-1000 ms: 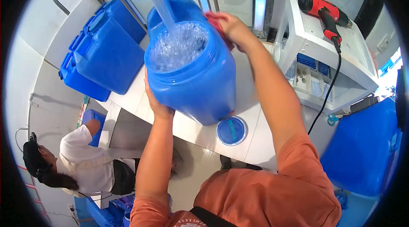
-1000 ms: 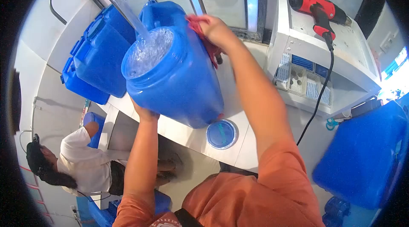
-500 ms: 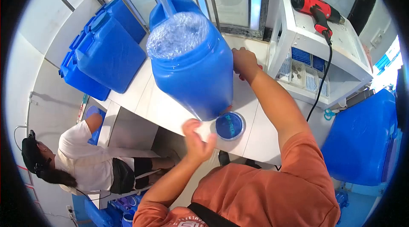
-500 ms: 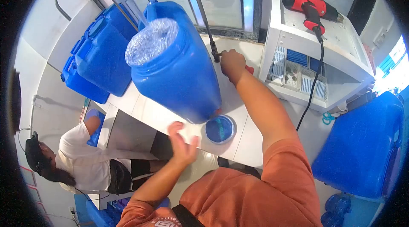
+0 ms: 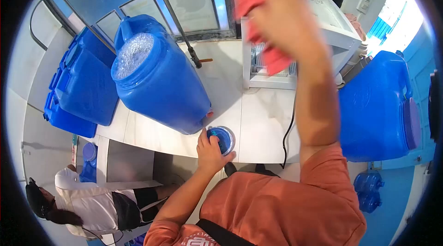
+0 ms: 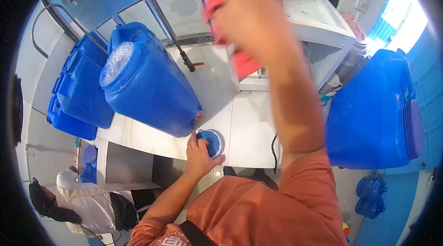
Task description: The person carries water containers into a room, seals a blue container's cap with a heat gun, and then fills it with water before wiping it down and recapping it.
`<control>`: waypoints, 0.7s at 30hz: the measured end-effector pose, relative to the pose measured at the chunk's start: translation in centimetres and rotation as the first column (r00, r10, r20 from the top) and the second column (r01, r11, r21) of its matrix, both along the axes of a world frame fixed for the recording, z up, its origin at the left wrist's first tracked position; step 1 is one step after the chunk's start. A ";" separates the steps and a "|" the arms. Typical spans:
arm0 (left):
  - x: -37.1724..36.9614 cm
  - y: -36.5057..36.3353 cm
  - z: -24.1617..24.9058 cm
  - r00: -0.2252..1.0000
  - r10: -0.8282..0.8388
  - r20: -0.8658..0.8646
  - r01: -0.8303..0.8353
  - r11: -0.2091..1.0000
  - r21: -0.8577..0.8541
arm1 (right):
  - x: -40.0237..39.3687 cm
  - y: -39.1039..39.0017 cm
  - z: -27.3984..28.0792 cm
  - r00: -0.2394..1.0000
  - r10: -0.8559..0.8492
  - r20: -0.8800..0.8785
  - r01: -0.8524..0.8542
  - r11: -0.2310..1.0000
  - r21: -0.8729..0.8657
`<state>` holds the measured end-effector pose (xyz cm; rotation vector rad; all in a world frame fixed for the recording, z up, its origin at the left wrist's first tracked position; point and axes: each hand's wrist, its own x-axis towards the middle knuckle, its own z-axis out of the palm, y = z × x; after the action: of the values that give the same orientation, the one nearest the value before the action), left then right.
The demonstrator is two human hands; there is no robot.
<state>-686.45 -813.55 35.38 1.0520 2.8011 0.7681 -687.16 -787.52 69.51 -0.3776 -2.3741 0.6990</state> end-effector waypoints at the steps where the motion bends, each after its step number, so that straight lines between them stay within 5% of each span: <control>1: -0.3 0.2 -0.1 0.999 0.036 -0.003 -0.036 0.999 -0.009 | 0.6 2.6 1.5 0.999 -0.037 0.019 0.040 0.981 -0.192; 3: -0.3 0.4 0.2 0.998 0.052 0.017 -0.052 0.998 -0.019 | 0.8 9.3 1.9 0.978 -0.170 -0.122 0.172 0.985 0.008; 5: 0.1 0.3 1.5 0.997 0.063 0.032 -0.063 0.998 -0.022 | 0.6 17.0 0.3 0.911 -0.400 -0.102 0.411 0.855 0.315; 8: 0.2 -0.7 6.0 0.997 0.050 0.052 -0.051 0.999 0.019 | 0.6 20.6 -2.5 0.926 -0.377 0.019 0.342 0.859 0.382; 10: -0.8 -3.3 12.4 0.980 -0.068 0.187 0.056 0.996 0.068 | 2.9 18.2 -2.6 0.933 -0.244 0.265 0.145 0.928 0.344; 12: -2.4 -7.3 19.8 0.954 -0.204 0.218 0.138 0.949 0.285 | 4.1 12.3 -0.9 0.960 -0.280 0.017 0.258 0.906 0.336; 15: -4.2 -11.5 28.9 0.975 -0.223 -0.019 0.209 0.873 0.441 | 3.0 5.5 0.7 0.982 0.039 -0.185 0.023 0.946 0.323; 16: -5.1 -12.1 31.6 0.962 -0.130 -0.240 0.193 0.946 0.260 | 2.1 3.3 1.0 0.960 0.180 -0.213 -0.114 0.950 0.289; 18: -7.6 -9.0 34.1 0.937 -0.038 -0.348 0.137 0.955 0.264 | -1.7 -0.3 -0.1 0.896 0.389 -0.216 -0.329 0.905 0.269; 19: -9.3 -7.3 35.4 0.896 -0.096 -0.435 0.155 0.983 0.101 | -4.1 -2.3 -0.7 0.863 0.462 -0.203 -0.433 0.885 0.171; 21: -12.2 -4.8 36.1 0.907 -0.093 -0.410 0.125 0.991 0.054 | -8.6 -5.8 -2.1 0.813 0.554 -0.179 -0.570 0.820 -0.049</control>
<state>-698.65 -818.33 71.44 1.5305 3.0266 0.7239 -695.71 -793.35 67.39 0.3620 -2.3036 1.0734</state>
